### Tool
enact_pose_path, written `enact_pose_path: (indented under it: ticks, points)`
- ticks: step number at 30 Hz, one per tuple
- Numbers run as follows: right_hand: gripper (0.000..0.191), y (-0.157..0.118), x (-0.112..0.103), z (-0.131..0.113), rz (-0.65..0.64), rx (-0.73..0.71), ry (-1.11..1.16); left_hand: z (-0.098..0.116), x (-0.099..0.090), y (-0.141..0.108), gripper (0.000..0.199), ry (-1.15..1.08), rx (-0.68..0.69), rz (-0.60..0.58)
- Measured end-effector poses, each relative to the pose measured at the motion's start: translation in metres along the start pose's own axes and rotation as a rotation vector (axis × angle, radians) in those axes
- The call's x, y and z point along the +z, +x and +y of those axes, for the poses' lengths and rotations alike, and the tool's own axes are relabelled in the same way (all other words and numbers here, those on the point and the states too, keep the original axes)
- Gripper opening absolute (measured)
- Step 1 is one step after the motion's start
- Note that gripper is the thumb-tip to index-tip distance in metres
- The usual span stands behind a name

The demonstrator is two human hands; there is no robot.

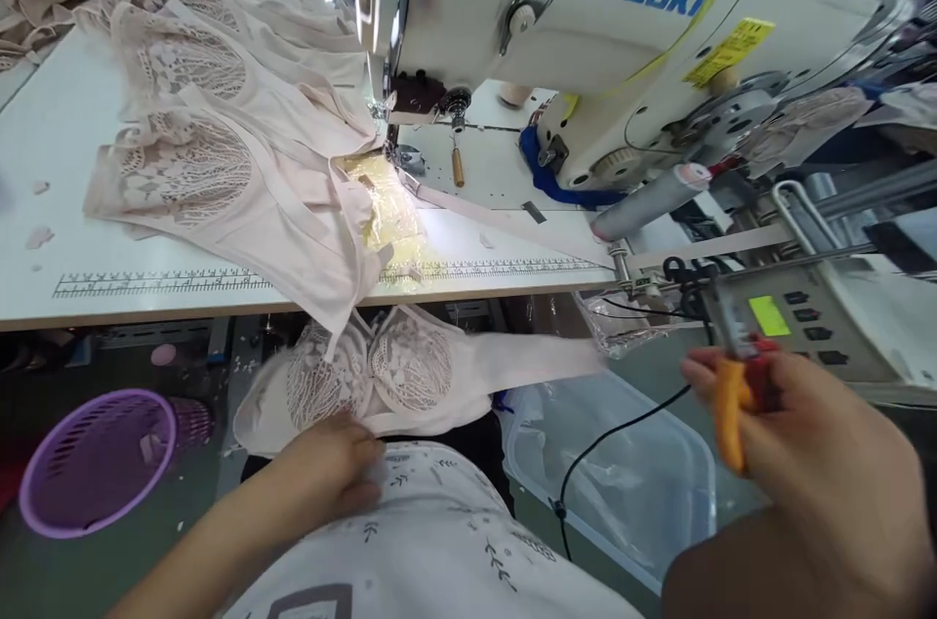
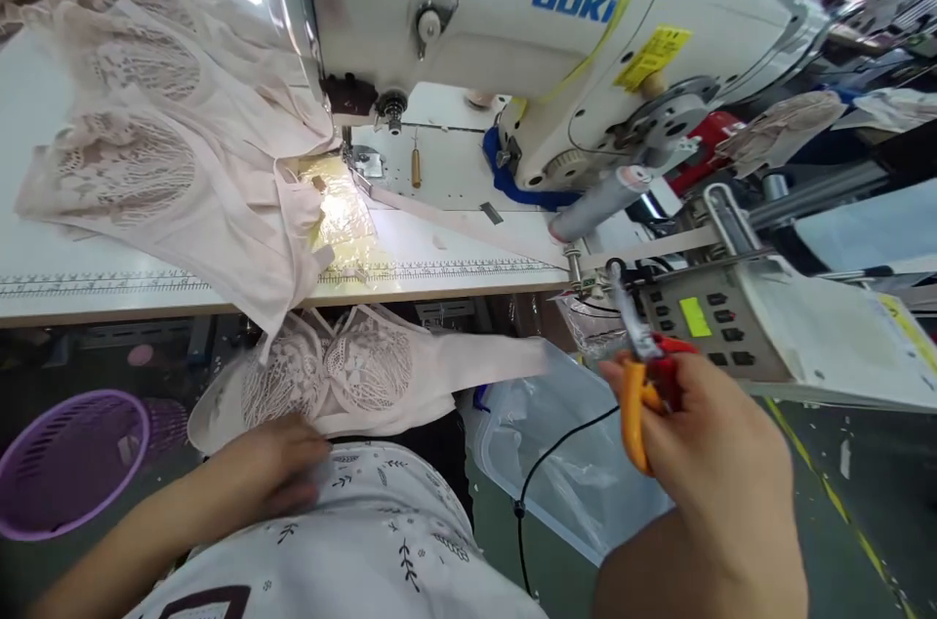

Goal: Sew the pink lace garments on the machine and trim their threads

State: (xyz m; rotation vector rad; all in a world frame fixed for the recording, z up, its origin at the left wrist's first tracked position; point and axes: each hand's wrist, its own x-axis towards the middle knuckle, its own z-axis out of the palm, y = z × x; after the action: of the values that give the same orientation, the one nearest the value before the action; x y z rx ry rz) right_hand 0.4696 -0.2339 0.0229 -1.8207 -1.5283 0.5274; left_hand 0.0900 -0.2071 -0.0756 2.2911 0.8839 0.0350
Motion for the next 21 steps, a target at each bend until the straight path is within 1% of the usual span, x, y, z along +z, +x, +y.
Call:
enact_pose_path:
  ticks: [1,2,3,4,6,7,8,9,10,11,12,13,14,15,16,17,19,20,21]
  points:
    - [0.014,0.003,0.003,-0.001,0.071,0.002,-0.174,-0.002,-0.007,-0.001,0.013,-0.035,-0.032,-0.085]
    - [0.02,0.008,0.009,-0.005,0.103,-0.011,-0.292,-0.005,-0.017,-0.005,0.016,-0.058,-0.055,-0.098]
    - [0.023,0.014,0.019,-0.012,0.079,-0.049,-0.329,-0.007,-0.031,-0.013,0.02,-0.069,-0.066,-0.05]
    - [0.024,0.022,0.033,-0.023,0.009,-0.102,-0.275,-0.011,-0.048,-0.021,0.023,-0.071,-0.063,0.047]
    - [0.026,0.042,0.068,-0.053,-0.119,-0.235,-0.133,-0.018,-0.09,-0.035,0.025,-0.046,-0.083,0.297]
    - [0.028,0.053,0.088,-0.071,-0.167,-0.297,-0.129,-0.022,-0.113,-0.039,0.025,-0.016,-0.124,0.457]
    - [0.029,0.064,0.11,-0.09,-0.182,-0.363,-0.167,-0.028,-0.136,-0.039,0.025,0.013,-0.207,0.607]
    - [0.029,0.074,0.131,-0.11,-0.188,-0.404,-0.237,-0.036,-0.158,-0.035,0.025,0.041,-0.304,0.798]
    - [0.029,0.084,0.151,-0.129,-0.176,-0.401,-0.323,-0.047,-0.178,-0.029,0.025,0.056,-0.435,1.002]
    - [0.028,0.093,0.17,-0.146,-0.196,-0.398,-0.39,-0.06,-0.196,-0.021,0.024,0.01,-0.57,1.166]
    - [0.024,0.1,0.186,-0.161,-0.231,-0.404,-0.413,-0.074,-0.212,-0.011,0.026,-0.027,-0.618,1.224]
    - [0.017,0.106,0.199,-0.173,-0.263,-0.394,-0.41,-0.09,-0.225,-0.002,0.028,-0.064,-0.648,1.246]
    - [0.011,0.111,0.209,-0.182,-0.298,-0.385,-0.396,-0.105,-0.235,0.007,0.026,-0.112,-0.671,1.244]
    - [0.008,0.115,0.216,-0.187,-0.325,-0.381,-0.372,-0.119,-0.242,0.015,0.022,-0.155,-0.689,1.232]
    - [0.01,0.119,0.219,-0.188,-0.346,-0.379,-0.344,-0.131,-0.247,0.021,0.019,-0.195,-0.696,1.224]
    - [0.012,0.121,0.218,-0.187,-0.358,-0.383,-0.315,-0.14,-0.248,0.024,0.018,-0.234,-0.692,1.221]
    - [0.014,0.121,0.209,-0.176,-0.362,-0.398,-0.261,-0.15,-0.247,0.023,0.02,-0.311,-0.65,1.241]
    - [0.015,0.12,0.202,-0.168,-0.358,-0.399,-0.207,-0.151,-0.244,0.018,0.019,-0.354,-0.613,1.257]
    - [0.016,0.117,0.195,-0.16,-0.36,-0.391,-0.107,-0.149,-0.24,0.009,0.016,-0.397,-0.567,1.278]
